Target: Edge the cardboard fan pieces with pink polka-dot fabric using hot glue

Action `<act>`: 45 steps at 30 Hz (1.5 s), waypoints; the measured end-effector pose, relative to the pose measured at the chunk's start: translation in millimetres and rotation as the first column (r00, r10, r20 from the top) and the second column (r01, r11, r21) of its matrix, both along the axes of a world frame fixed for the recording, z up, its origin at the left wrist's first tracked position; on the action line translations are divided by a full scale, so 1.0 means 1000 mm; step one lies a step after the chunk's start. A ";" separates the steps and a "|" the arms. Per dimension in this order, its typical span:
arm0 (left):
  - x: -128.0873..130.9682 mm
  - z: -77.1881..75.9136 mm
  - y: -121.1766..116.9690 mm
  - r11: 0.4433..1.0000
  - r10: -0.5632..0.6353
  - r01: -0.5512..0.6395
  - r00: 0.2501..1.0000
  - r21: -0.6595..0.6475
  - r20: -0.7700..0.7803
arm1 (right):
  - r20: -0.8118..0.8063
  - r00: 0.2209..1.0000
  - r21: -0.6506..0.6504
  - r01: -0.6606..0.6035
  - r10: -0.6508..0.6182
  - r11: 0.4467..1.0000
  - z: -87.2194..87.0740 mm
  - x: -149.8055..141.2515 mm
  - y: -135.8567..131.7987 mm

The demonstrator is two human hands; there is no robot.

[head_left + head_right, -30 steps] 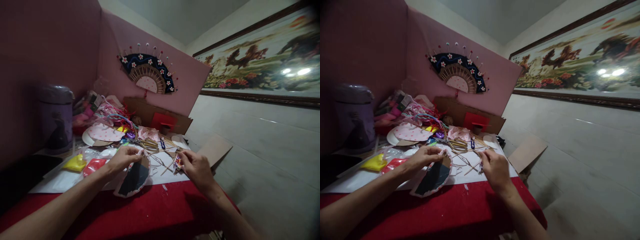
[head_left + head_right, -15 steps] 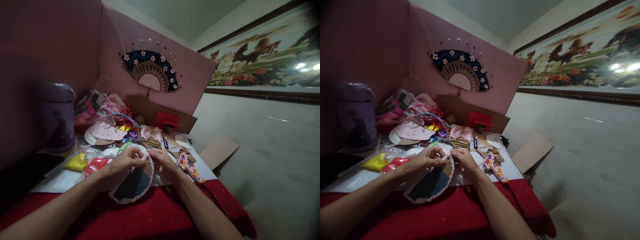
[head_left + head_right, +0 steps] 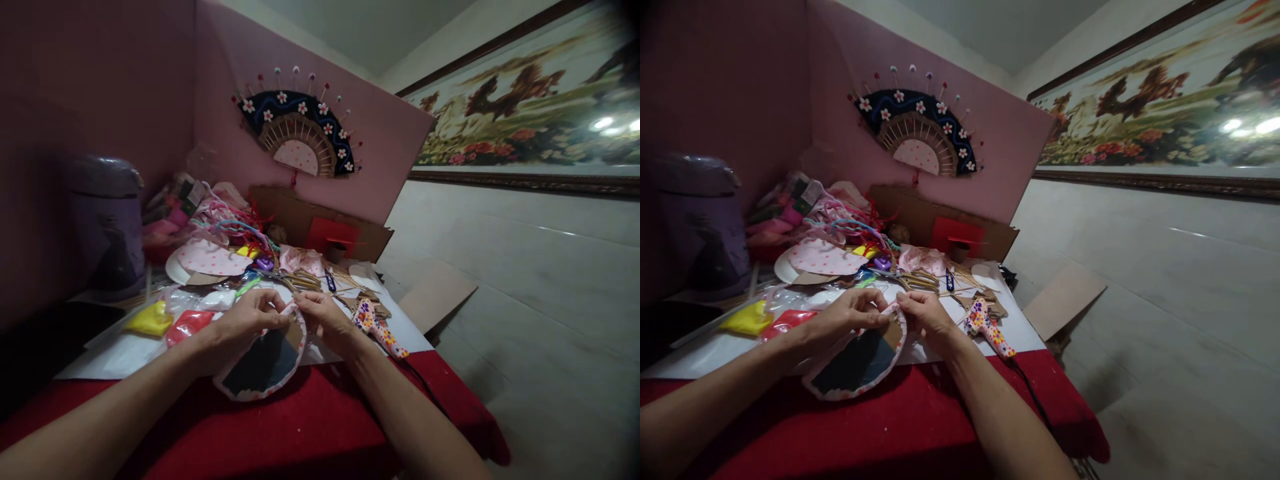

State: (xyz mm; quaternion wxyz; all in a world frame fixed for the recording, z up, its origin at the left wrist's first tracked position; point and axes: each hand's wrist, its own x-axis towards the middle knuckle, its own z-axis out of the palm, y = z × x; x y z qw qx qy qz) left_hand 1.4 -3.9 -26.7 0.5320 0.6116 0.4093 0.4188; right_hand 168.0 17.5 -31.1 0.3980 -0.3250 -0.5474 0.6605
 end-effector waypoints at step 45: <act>-0.002 -0.005 0.005 0.995 0.069 -0.069 0.998 0.073 0.009 | 0.066 0.984 0.316 0.135 -0.163 0.939 -0.014 -0.006 0.008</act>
